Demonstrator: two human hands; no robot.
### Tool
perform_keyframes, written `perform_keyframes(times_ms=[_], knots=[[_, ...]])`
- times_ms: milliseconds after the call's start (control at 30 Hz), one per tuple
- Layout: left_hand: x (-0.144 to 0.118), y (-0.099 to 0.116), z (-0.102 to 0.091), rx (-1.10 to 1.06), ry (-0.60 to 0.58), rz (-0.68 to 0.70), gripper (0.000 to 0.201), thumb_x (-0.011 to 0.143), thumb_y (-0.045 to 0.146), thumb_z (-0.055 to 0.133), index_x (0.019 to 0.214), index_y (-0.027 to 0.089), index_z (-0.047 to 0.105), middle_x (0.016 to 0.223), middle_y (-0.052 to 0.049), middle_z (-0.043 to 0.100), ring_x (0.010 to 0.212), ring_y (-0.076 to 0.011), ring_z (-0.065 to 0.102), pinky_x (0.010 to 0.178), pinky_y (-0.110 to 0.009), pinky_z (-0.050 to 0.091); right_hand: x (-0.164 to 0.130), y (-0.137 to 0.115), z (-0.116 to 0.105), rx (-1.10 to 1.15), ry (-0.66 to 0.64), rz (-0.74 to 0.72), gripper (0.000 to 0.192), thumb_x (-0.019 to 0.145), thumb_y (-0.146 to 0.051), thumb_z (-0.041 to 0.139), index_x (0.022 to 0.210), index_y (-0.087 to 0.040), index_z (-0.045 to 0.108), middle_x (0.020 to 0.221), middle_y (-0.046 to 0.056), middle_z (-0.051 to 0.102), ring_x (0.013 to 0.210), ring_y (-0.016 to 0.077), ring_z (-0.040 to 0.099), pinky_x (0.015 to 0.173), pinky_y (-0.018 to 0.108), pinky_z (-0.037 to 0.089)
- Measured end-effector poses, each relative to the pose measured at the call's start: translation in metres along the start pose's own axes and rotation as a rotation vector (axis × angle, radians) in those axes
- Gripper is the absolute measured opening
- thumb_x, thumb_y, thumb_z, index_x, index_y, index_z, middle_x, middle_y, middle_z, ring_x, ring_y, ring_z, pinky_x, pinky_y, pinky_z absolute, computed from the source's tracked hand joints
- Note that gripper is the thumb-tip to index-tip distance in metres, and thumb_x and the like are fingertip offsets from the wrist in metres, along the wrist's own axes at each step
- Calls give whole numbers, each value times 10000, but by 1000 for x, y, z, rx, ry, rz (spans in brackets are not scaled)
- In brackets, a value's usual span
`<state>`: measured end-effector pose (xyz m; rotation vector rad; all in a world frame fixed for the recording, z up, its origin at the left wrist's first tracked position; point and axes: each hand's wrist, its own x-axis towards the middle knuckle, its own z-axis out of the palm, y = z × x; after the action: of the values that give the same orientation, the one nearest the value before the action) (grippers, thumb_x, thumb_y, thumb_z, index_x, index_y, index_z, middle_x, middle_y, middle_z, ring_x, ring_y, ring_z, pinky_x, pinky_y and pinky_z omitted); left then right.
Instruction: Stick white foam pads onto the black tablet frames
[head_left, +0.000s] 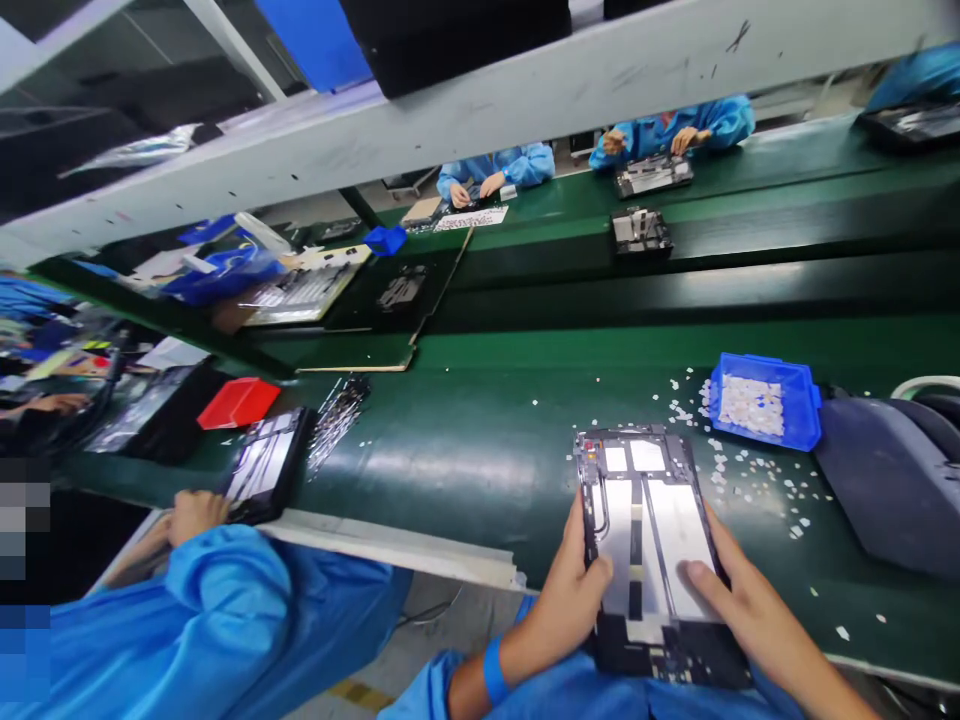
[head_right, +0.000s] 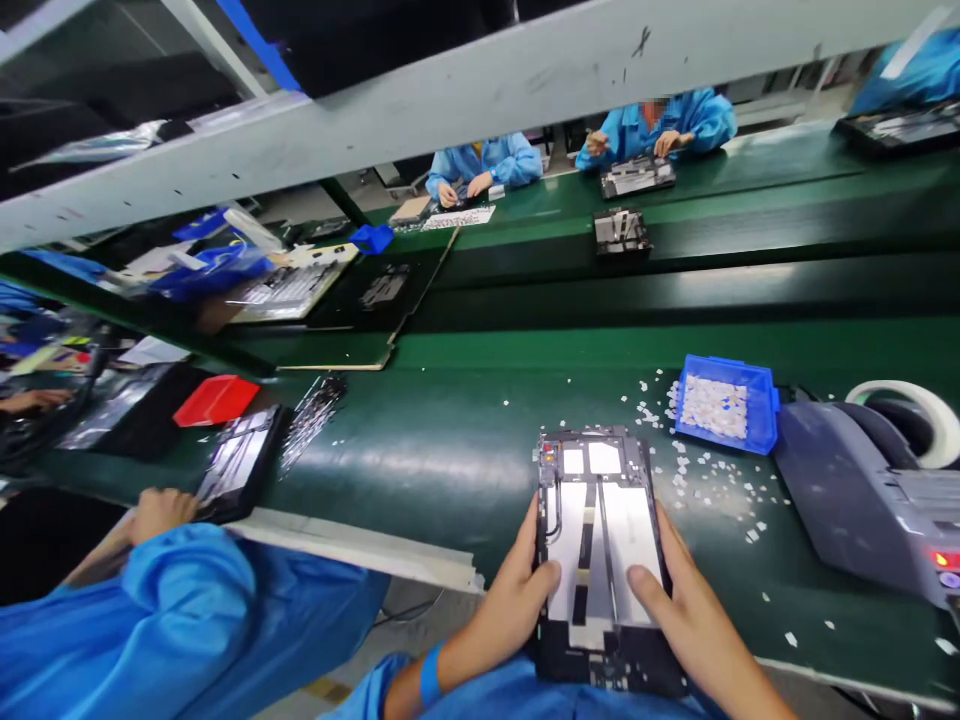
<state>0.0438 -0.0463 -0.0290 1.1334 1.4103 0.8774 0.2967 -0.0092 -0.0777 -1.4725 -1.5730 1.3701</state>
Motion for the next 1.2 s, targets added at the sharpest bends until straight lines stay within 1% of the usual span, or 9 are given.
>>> perform_keyframes(times_ms=[100, 200, 333, 433, 600, 833, 967, 1100, 1200], knots=[[-1, 4, -16, 169, 133, 73, 767, 970, 276, 539, 1683, 293, 258, 1716, -83, 333, 1569, -294, 352, 1299, -475, 325, -5, 1, -12, -34, 16, -33, 787, 957, -577, 605, 1657, -294, 385, 1707, 80, 376, 1580, 332, 325, 1300, 539, 220], [32, 27, -41, 474, 297, 234, 526, 1014, 275, 495, 1539, 259, 516, 1426, -137, 591, 1309, -292, 570, 1134, -485, 471, 8, -17, -29, -93, 134, -94, 685, 971, -535, 602, 1608, -333, 455, 1690, 62, 407, 1545, 326, 394, 1282, 536, 304], [82, 59, -54, 875, 192, 353, 330, 992, 250, 599, 1301, 260, 716, 1124, -114, 674, 1048, -284, 613, 959, -454, 509, 25, -58, -39, -198, 156, -218, 527, 972, -499, 603, 1479, -356, 597, 1619, 47, 500, 1480, 311, 484, 1236, 505, 403], [92, 62, -53, 1006, 179, 396, 216, 996, 236, 609, 1138, 253, 771, 1087, -111, 685, 986, -270, 604, 887, -425, 505, 33, -85, -33, -254, 121, -296, 433, 957, -479, 618, 1355, -329, 697, 1542, 66, 577, 1424, 314, 543, 1200, 488, 446], [82, 45, -55, 772, 232, 554, 223, 1033, 230, 554, 1041, 258, 775, 1007, -80, 697, 986, -227, 639, 886, -381, 524, 72, -119, -10, -188, 3, -330, 331, 982, -411, 550, 1187, -278, 773, 1230, 76, 764, 1157, 272, 708, 1052, 445, 541], [86, 33, -46, 393, 263, 699, 112, 986, 184, 643, 970, 229, 744, 972, -47, 692, 931, -175, 667, 818, -304, 546, 118, -140, 33, 9, -385, -169, 266, 875, -371, 587, 1009, -226, 765, 910, 45, 785, 791, 210, 715, 735, 349, 551], [78, 31, -37, 302, 371, 535, 102, 953, 162, 653, 1014, 207, 722, 943, -31, 691, 849, -154, 647, 765, -272, 526, 114, -134, 39, 63, -312, -139, 200, 840, -386, 630, 910, -217, 711, 808, 22, 734, 733, 183, 675, 680, 306, 509], [67, 35, -29, 310, 320, 397, 218, 857, 167, 747, 1071, 209, 737, 935, -17, 712, 807, -151, 629, 767, -270, 514, 112, -130, 37, 82, -254, -109, 214, 864, -395, 632, 947, -216, 715, 824, 30, 735, 734, 187, 680, 664, 303, 510], [65, 40, -23, 271, 347, 316, 104, 882, 179, 712, 975, 204, 751, 866, -7, 718, 749, -140, 625, 742, -266, 508, 109, -126, 37, -50, -189, -205, 185, 919, -354, 619, 985, -229, 737, 871, 31, 748, 761, 189, 695, 697, 313, 529]])
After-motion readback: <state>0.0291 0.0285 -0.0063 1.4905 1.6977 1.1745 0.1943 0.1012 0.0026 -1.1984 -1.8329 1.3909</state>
